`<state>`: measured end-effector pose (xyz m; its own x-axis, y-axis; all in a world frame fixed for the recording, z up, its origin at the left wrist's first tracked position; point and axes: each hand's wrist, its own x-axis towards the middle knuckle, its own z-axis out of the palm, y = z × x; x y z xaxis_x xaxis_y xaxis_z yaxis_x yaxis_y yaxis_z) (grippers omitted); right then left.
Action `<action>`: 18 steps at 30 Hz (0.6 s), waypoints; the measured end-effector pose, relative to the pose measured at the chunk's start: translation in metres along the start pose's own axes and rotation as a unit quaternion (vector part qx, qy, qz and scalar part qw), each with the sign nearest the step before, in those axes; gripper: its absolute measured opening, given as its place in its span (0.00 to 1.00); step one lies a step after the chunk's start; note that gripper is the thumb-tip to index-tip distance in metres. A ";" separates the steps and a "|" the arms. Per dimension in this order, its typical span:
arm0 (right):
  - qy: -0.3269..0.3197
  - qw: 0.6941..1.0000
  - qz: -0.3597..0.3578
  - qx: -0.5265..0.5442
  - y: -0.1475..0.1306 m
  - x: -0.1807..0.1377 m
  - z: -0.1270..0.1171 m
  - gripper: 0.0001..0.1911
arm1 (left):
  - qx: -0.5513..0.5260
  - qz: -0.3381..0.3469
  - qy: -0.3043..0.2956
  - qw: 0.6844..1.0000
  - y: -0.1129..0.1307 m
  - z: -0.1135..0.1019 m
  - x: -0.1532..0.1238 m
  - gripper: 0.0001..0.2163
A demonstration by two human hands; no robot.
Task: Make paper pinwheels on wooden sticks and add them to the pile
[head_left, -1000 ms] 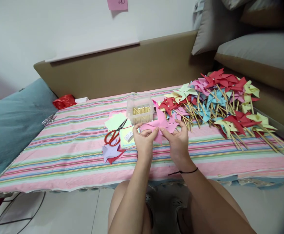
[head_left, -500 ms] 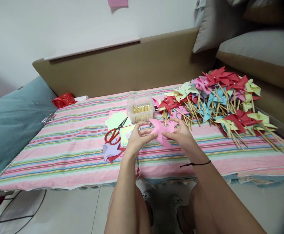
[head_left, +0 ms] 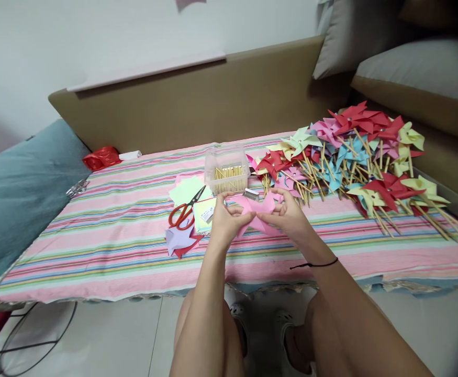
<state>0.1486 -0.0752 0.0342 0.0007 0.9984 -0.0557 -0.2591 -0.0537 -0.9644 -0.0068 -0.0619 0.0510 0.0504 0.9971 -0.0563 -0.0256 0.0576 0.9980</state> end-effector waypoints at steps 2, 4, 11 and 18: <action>0.003 1.000 -0.009 0.024 0.001 0.000 0.002 0.40 | -0.012 -0.001 0.008 1.000 -0.001 0.000 0.001 0.33; 0.008 0.999 -0.012 0.033 0.001 0.000 0.004 0.40 | -0.022 -0.006 0.008 1.000 -0.001 0.000 0.001 0.34; 0.019 0.999 -0.027 0.023 0.004 0.000 0.004 0.39 | -0.039 -0.023 -0.002 0.999 0.004 0.000 -0.001 0.37; 0.163 0.963 -0.212 -0.027 -0.021 -0.009 0.004 0.22 | -0.075 0.003 0.069 0.995 0.006 -0.001 0.001 0.34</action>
<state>0.1498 -0.0826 0.0558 0.4004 0.8737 0.2764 -0.1178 0.3482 -0.9300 -0.0076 -0.0604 0.0572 -0.0883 0.9940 -0.0644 -0.1751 0.0482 0.9834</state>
